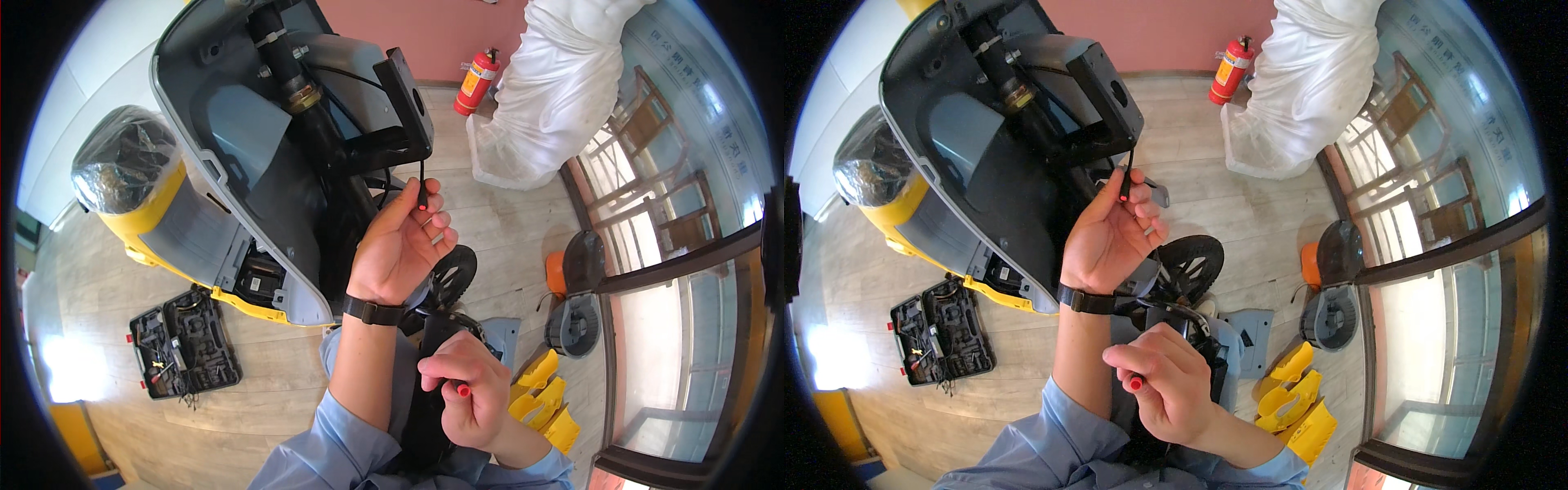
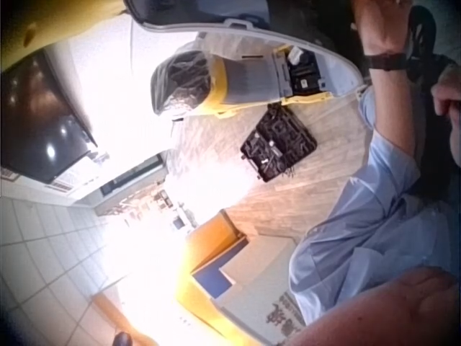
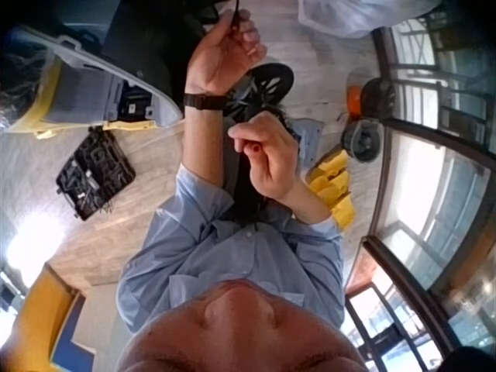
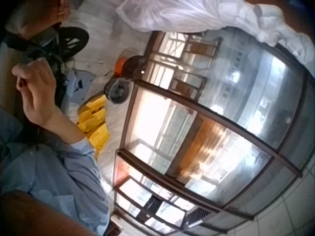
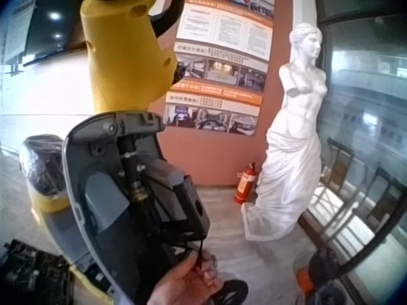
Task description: Repairing and assembling plastic body components and wiring for a motorcycle.
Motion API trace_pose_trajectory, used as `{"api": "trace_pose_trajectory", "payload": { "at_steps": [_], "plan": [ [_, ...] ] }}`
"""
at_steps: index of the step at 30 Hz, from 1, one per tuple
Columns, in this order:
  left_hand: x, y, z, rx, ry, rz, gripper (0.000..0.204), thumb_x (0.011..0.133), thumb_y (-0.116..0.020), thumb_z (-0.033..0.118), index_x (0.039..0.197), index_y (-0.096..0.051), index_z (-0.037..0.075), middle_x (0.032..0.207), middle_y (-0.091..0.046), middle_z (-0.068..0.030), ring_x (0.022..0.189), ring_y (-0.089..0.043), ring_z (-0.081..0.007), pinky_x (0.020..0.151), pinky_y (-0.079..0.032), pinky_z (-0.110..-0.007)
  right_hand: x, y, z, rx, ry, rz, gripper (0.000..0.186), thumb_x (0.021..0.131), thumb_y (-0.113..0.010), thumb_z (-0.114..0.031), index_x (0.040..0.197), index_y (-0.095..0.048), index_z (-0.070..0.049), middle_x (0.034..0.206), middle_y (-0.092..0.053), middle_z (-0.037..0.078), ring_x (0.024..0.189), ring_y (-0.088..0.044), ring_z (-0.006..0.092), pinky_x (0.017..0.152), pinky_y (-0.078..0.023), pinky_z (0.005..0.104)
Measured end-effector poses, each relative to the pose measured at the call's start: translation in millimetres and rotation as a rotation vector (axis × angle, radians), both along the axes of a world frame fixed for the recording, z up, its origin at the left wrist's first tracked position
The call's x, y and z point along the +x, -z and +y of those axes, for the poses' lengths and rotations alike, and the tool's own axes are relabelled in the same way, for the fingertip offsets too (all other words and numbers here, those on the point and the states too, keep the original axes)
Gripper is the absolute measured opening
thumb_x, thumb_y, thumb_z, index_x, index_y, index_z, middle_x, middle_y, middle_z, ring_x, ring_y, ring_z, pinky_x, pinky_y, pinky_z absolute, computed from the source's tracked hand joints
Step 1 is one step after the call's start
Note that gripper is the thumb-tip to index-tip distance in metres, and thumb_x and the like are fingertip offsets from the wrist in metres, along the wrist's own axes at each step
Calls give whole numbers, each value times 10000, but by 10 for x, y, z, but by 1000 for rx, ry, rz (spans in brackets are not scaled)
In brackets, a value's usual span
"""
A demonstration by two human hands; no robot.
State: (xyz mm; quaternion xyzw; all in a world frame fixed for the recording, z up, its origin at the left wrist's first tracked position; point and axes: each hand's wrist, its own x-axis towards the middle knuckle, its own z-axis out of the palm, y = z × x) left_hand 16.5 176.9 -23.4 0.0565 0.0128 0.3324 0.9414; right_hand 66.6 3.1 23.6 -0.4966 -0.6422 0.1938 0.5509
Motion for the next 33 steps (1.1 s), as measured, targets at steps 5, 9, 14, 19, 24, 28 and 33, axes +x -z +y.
{"api": "trace_pose_trajectory", "payload": {
  "at_steps": [5, 9, 14, 19, 24, 28, 33],
  "plan": [
    [1, -2, -6, -22, 10, -31, 245, 996, -498, 292, 1059, -545, 61, 827, -539, 15, 755, -528, -117, 750, -466, -297, 25, -19, -44, -74, -55, -5, 205, 848, -584, -82, 1044, -615, -33, 726, -566, 47, 641, -530, 234, 614, -440, 328],
    [32, -29, -25, -56, 6, -4, 237, 1008, -466, 301, 1031, -547, 79, 811, -539, 31, 713, -516, -83, 744, -435, -301, 183, -138, -223, -209, -24, -104, 290, 849, -619, -174, 1096, -587, -26, 836, -599, 76, 773, -564, 268, 722, -452, 363],
    [-18, -45, -19, -38, -8, -9, 237, 1011, -458, 297, 1031, -549, 79, 821, -544, 28, 721, -518, -87, 743, -433, -300, 389, 42, -739, -539, 609, -473, 534, 821, -676, -288, 1226, -487, 4, 1113, -548, 175, 1015, -519, 314, 900, -400, 416],
    [7, -43, -35, -25, -6, -12, 233, 1011, -457, 295, 1039, -545, 82, 826, -543, 25, 721, -515, -97, 747, -433, -299, 468, 394, -1278, -880, 615, -186, 577, 814, -704, -306, 1243, -474, 4, 1146, -515, 183, 956, -549, 305, 839, -476, 382],
    [32, 26, -14, 35, -21, 18, 226, 990, -509, 285, 1045, -559, 71, 831, -547, 21, 735, -528, -111, 732, -460, -288, 334, 417, -1252, -948, 546, 19, 592, 797, -724, -289, 1244, -476, 9, 1122, -530, 184, 919, -590, 294, 737, -535, 329],
    [9, 110, 19, 157, -125, 270, 228, 970, -540, 299, 1050, -595, 93, 829, -591, 35, 746, -553, -84, 722, -460, -270, 229, 369, -1175, -896, 431, -37, 544, 794, -719, -274, 1188, -493, 25, 1032, -576, 219, 904, -605, 352, 727, -516, 367],
    [0, 37, 9, 286, -199, 532, 260, 971, -508, 334, 1033, -589, 95, 829, -574, 36, 783, -546, -107, 736, -430, -286, 238, 736, -1311, -722, 493, 41, 420, 809, -694, -216, 1112, -525, 21, 938, -597, 239, 834, -594, 428, 706, -479, 440]
  ]
}}
